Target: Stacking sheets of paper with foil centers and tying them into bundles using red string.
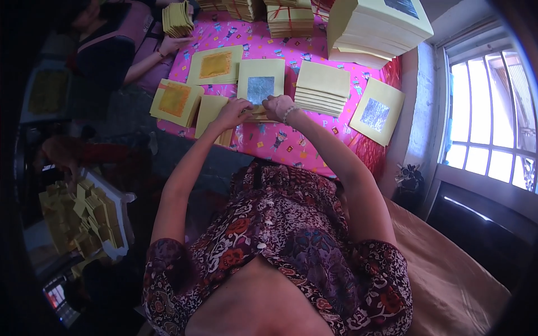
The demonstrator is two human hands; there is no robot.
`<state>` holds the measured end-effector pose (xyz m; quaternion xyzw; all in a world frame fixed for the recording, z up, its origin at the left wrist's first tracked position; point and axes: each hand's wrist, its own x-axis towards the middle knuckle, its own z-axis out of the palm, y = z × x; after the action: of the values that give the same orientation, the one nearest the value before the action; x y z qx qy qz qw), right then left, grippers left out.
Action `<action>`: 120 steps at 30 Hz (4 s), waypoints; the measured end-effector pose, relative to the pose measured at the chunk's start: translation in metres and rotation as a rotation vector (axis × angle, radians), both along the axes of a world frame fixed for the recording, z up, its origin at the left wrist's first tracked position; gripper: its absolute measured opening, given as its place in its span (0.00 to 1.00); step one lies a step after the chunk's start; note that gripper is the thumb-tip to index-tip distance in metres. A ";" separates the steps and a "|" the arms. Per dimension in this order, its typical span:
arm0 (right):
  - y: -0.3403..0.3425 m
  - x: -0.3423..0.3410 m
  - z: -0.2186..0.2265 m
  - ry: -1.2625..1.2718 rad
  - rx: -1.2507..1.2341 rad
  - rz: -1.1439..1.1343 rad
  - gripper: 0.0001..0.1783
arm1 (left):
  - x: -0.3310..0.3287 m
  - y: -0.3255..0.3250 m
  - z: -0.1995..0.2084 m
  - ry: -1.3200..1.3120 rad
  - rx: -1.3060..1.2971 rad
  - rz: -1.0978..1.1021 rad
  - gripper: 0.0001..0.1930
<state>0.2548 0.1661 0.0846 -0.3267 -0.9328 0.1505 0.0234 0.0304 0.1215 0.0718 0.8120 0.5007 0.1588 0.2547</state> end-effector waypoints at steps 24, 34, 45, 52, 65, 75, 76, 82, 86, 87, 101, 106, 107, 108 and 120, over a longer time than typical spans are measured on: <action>0.069 -0.027 0.023 0.656 -0.313 -0.803 0.18 | -0.059 0.130 0.028 -0.122 -0.179 0.270 0.19; 0.161 -0.080 -0.018 0.526 -0.180 -0.980 0.15 | -0.068 0.216 -0.010 -0.247 -0.221 0.533 0.14; 0.185 -0.082 -0.036 0.358 -0.268 -1.078 0.21 | -0.050 0.221 -0.022 -0.164 -0.204 0.690 0.12; 0.191 -0.077 -0.048 0.282 -0.267 -1.061 0.23 | -0.041 0.225 -0.019 -0.215 -0.266 0.771 0.12; 0.188 -0.077 -0.048 0.200 -0.290 -1.081 0.23 | -0.015 0.216 -0.024 0.090 0.051 0.466 0.10; 0.163 -0.091 -0.008 0.221 0.052 -0.943 0.21 | 0.004 0.196 -0.010 0.300 0.034 0.397 0.16; 0.162 -0.095 -0.011 0.222 0.066 -0.849 0.19 | 0.003 0.196 -0.014 0.302 0.034 0.398 0.16; 0.152 -0.084 -0.048 0.131 0.048 -0.658 0.12 | 0.008 0.199 -0.018 0.214 -0.048 0.444 0.20; 0.159 -0.077 -0.058 0.261 0.025 -0.638 0.12 | 0.006 0.199 -0.032 0.156 0.048 0.447 0.21; 0.160 -0.078 -0.060 0.284 0.012 -0.633 0.12 | 0.003 0.199 -0.036 0.154 0.076 0.447 0.21; 0.164 -0.066 -0.065 0.360 -0.079 -0.584 0.09 | 0.006 0.196 -0.047 0.065 0.101 0.441 0.21; 0.151 -0.062 -0.052 0.339 -0.040 -0.534 0.14 | 0.007 0.183 -0.035 0.102 0.177 0.449 0.19; 0.146 -0.060 -0.047 0.326 -0.058 -0.523 0.15 | 0.006 0.179 -0.033 0.068 0.128 0.455 0.19; 0.141 -0.059 -0.042 0.289 -0.051 -0.495 0.19 | 0.003 0.174 -0.030 0.033 0.080 0.462 0.19; 0.125 -0.051 -0.018 0.001 0.268 -0.214 0.08 | -0.021 0.168 0.012 -0.024 -0.088 0.775 0.21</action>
<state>0.2038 0.2913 0.0662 -0.4179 -0.9044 0.0213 0.0830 0.0097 0.2898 0.0838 0.5489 0.7737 0.2309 0.2163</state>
